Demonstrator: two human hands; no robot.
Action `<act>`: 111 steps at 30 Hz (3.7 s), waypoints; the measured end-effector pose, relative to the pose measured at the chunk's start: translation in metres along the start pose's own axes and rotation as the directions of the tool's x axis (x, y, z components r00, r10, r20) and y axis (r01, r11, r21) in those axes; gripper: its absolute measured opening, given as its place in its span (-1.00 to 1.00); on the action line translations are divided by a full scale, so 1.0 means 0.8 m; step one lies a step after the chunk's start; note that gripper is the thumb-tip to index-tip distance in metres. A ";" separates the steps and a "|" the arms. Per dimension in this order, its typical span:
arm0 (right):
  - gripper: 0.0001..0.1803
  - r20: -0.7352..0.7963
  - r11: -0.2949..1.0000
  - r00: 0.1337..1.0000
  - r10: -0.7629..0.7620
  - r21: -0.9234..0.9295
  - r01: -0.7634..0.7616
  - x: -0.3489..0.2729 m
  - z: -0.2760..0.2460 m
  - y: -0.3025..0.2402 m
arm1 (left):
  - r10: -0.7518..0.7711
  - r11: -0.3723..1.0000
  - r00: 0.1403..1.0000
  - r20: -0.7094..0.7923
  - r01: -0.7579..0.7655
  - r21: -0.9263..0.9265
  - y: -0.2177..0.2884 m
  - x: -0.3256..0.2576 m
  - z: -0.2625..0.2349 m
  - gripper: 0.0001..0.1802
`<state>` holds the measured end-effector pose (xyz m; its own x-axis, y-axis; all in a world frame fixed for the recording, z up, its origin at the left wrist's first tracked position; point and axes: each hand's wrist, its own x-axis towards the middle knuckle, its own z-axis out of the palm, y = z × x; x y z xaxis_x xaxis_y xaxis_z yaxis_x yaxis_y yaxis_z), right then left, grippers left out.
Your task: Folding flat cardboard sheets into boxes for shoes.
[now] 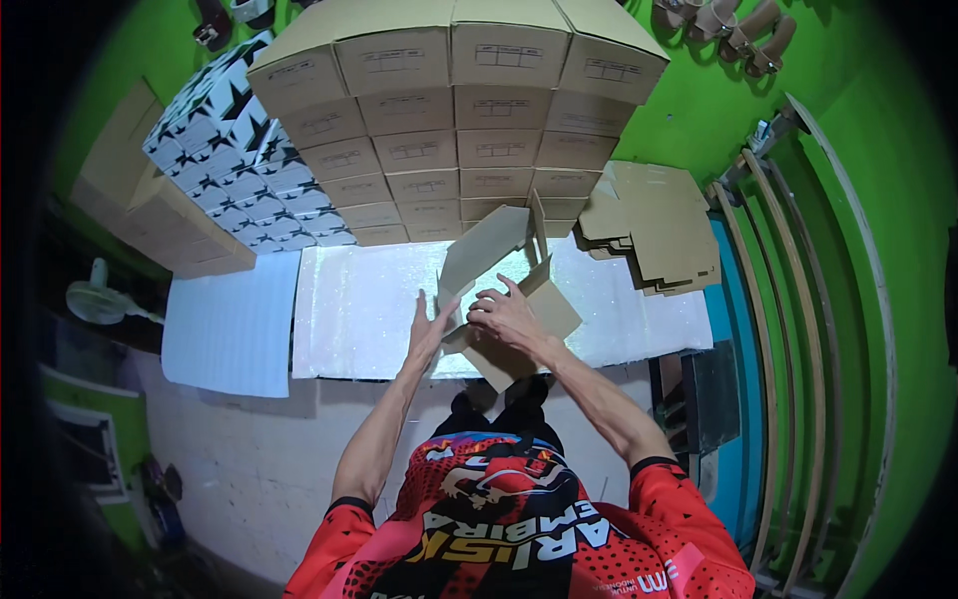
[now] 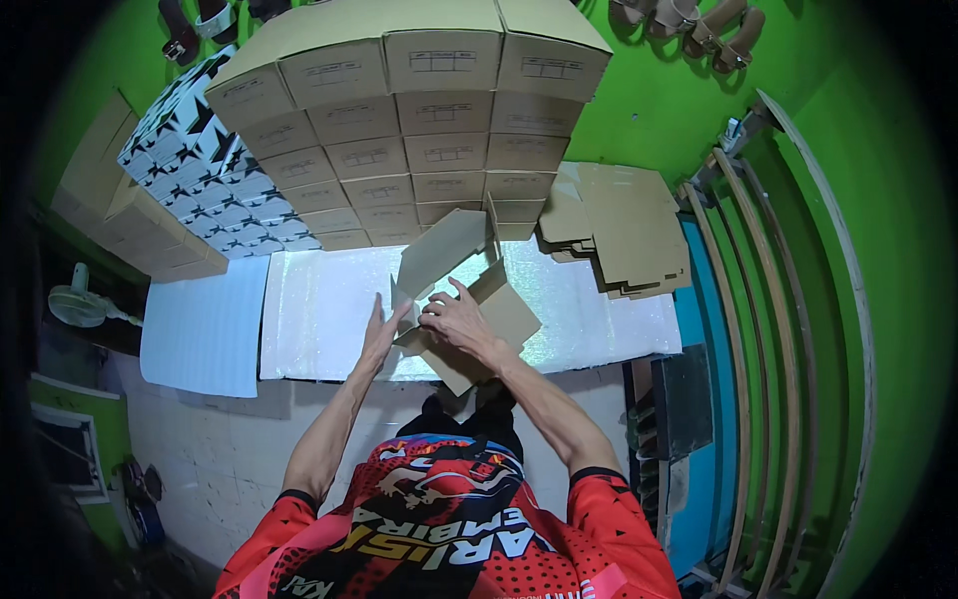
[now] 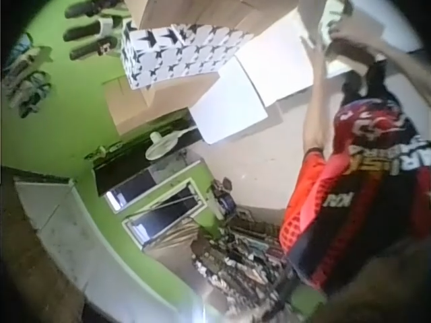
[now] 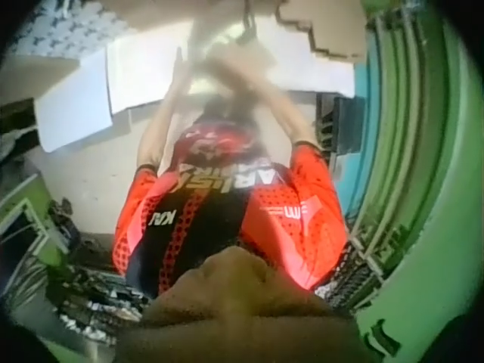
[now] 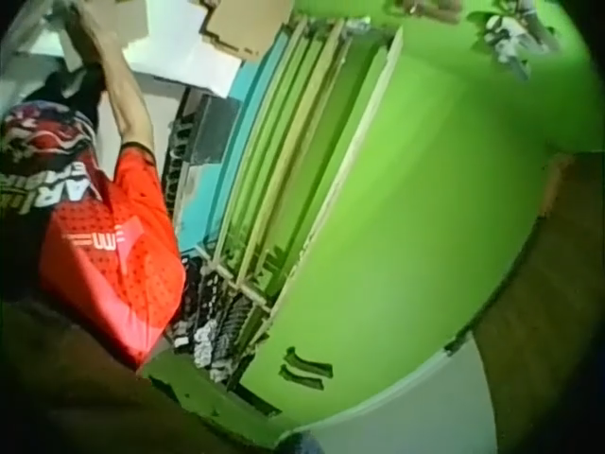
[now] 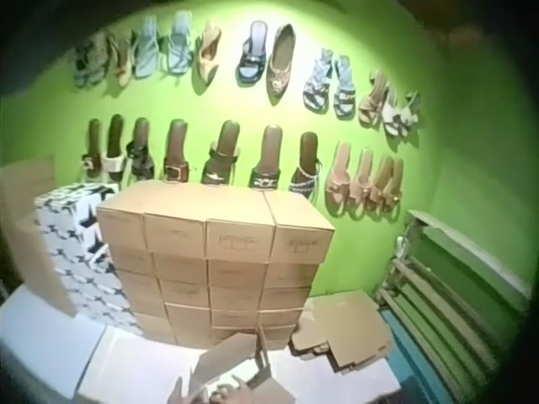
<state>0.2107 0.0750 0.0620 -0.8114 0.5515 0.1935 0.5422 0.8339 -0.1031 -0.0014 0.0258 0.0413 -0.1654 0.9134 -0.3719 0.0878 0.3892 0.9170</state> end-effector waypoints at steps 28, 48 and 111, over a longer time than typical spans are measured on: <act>-0.82 0.398 0.835 0.749 0.530 -0.401 -0.377 -0.056 -0.210 0.014 | -0.079 0.918 0.753 0.653 0.311 -0.248 0.060 -0.016 0.172 -0.62; -0.70 -0.053 0.886 0.885 0.463 0.076 -0.458 -0.187 -0.163 0.097 | -0.086 0.741 0.979 0.184 -0.061 0.669 0.044 0.079 0.214 0.27; -0.43 -0.008 0.901 0.910 0.414 0.147 -0.409 -0.030 0.034 -0.151 | 0.114 0.965 0.988 0.100 -0.134 0.224 -0.084 0.051 -0.131 -0.23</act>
<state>0.1589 -0.0382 0.0435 -0.5121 0.8473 0.1407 0.7880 0.5286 -0.3157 -0.1172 0.0244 -0.0200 -0.0548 0.9592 -0.2774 0.3267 0.2798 0.9028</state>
